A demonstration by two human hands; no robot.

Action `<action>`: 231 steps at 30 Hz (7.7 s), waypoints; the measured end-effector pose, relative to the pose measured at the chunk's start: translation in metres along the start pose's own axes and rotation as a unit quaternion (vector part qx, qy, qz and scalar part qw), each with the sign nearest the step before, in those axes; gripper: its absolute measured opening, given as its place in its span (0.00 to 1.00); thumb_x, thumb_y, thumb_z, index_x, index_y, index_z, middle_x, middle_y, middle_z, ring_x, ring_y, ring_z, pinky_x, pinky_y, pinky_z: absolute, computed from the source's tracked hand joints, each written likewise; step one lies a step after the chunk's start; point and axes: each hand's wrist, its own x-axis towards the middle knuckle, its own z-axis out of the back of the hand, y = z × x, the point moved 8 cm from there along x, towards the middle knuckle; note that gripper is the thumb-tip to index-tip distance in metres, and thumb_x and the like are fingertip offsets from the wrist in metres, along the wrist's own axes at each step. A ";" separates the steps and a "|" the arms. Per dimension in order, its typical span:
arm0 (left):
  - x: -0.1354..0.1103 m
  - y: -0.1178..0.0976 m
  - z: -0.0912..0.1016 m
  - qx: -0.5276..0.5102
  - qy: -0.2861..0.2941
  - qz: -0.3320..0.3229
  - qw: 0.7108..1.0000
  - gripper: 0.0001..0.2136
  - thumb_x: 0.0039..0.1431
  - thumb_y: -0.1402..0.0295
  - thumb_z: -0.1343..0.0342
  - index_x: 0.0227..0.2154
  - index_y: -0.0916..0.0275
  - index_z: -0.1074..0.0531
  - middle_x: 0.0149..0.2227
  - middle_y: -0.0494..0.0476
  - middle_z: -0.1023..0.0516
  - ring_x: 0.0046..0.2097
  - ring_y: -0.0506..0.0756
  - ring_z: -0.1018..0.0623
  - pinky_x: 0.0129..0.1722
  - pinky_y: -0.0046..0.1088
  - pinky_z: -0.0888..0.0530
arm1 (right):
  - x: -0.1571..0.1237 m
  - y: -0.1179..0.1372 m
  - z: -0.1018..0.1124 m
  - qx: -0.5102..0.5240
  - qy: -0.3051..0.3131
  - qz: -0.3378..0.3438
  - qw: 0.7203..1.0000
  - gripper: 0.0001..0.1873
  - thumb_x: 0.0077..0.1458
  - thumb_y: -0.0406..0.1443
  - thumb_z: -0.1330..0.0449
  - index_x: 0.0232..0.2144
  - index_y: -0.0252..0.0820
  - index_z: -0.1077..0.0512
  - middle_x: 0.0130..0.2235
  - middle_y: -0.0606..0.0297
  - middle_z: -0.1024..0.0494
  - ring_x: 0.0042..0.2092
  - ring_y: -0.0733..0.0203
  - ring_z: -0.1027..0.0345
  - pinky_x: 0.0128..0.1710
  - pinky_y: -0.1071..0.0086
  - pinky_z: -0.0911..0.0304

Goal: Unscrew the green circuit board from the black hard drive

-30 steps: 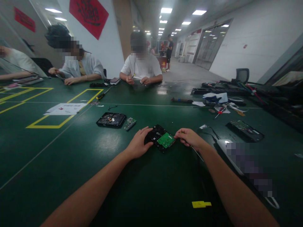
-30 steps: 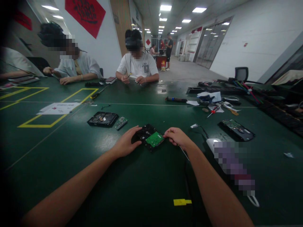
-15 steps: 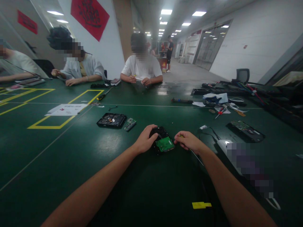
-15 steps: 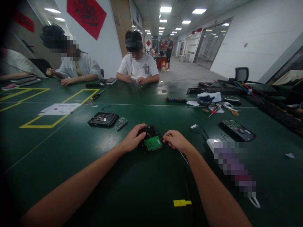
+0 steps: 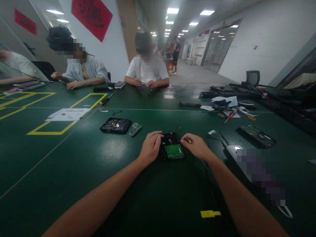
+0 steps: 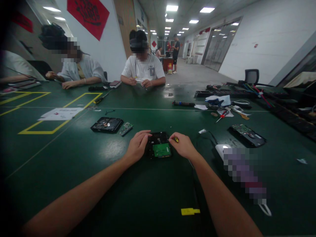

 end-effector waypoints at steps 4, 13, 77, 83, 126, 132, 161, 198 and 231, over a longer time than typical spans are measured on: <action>-0.009 -0.009 0.010 0.021 -0.011 -0.031 0.999 0.13 0.75 0.66 0.50 0.41 0.58 0.19 0.50 0.59 0.17 0.54 0.59 0.21 0.58 0.44 0.23 | -0.005 0.028 -0.006 -0.086 -0.007 0.084 0.993 0.08 0.69 0.36 0.42 0.41 0.44 0.22 0.43 0.60 0.22 0.44 0.56 0.27 0.47 0.62 0.35; -0.007 -0.027 -0.007 0.071 0.049 -0.110 0.990 0.08 0.72 0.64 0.43 0.46 0.59 0.21 0.47 0.59 0.17 0.51 0.60 0.20 0.53 0.44 0.24 | -0.015 0.054 -0.023 -0.208 0.036 0.082 0.974 0.09 0.72 0.36 0.44 0.44 0.44 0.23 0.48 0.59 0.25 0.42 0.57 0.26 0.40 0.65 0.34; -0.038 -0.068 -0.037 0.170 0.221 -0.259 0.925 0.14 0.69 0.62 0.42 0.53 0.60 0.24 0.54 0.62 0.21 0.55 0.64 0.23 0.57 0.47 0.29 | -0.020 0.041 0.032 -0.095 -0.236 0.136 0.957 0.28 0.68 0.36 0.45 0.68 0.47 0.42 0.58 0.49 0.27 0.49 0.48 0.25 0.53 0.50 0.25; -0.037 -0.066 -0.037 0.169 0.215 -0.257 0.927 0.13 0.69 0.62 0.42 0.52 0.58 0.23 0.53 0.63 0.20 0.54 0.63 0.22 0.57 0.48 0.29 | -0.019 0.035 0.035 -0.092 -0.251 0.116 0.957 0.27 0.67 0.41 0.41 0.66 0.46 0.39 0.51 0.53 0.27 0.40 0.52 0.27 0.46 0.53 0.24; -0.036 -0.064 -0.043 0.096 0.269 -0.223 0.932 0.15 0.69 0.72 0.45 0.57 0.60 0.32 0.58 0.64 0.28 0.60 0.64 0.29 0.67 0.56 0.32 | -0.016 0.021 0.030 -0.094 -0.311 0.140 0.935 0.32 0.66 0.39 0.39 0.69 0.48 0.40 0.50 0.53 0.25 0.38 0.53 0.26 0.40 0.53 0.23; -0.036 -0.062 -0.041 0.063 0.251 -0.223 0.940 0.15 0.70 0.70 0.45 0.58 0.61 0.30 0.58 0.65 0.27 0.62 0.64 0.28 0.65 0.55 0.30 | -0.018 0.013 0.025 -0.017 -0.264 0.122 0.957 0.40 0.64 0.36 0.38 0.73 0.47 0.49 0.42 0.59 0.19 0.30 0.58 0.26 0.34 0.58 0.23; -0.035 -0.063 -0.040 0.050 0.243 -0.223 0.943 0.16 0.69 0.70 0.44 0.58 0.61 0.28 0.58 0.66 0.26 0.61 0.65 0.28 0.64 0.53 0.29 | -0.023 0.033 0.006 0.147 -0.267 0.130 0.944 0.38 0.68 0.38 0.38 0.72 0.49 0.50 0.45 0.57 0.20 0.40 0.52 0.18 0.40 0.55 0.17; -0.035 -0.062 -0.042 0.058 0.242 -0.223 0.942 0.15 0.69 0.70 0.44 0.57 0.61 0.28 0.57 0.65 0.26 0.60 0.64 0.27 0.62 0.52 0.28 | -0.027 0.053 0.008 0.011 -0.281 0.165 0.945 0.36 0.66 0.43 0.36 0.70 0.52 0.46 0.44 0.60 0.21 0.32 0.56 0.24 0.35 0.56 0.19; -0.035 -0.061 -0.041 0.054 0.231 -0.226 0.945 0.15 0.69 0.70 0.44 0.57 0.61 0.28 0.57 0.65 0.26 0.58 0.64 0.26 0.61 0.51 0.27 | -0.031 0.079 0.037 0.084 -0.236 0.153 0.956 0.13 0.70 0.39 0.42 0.55 0.48 0.30 0.52 0.57 0.21 0.36 0.60 0.25 0.37 0.62 0.25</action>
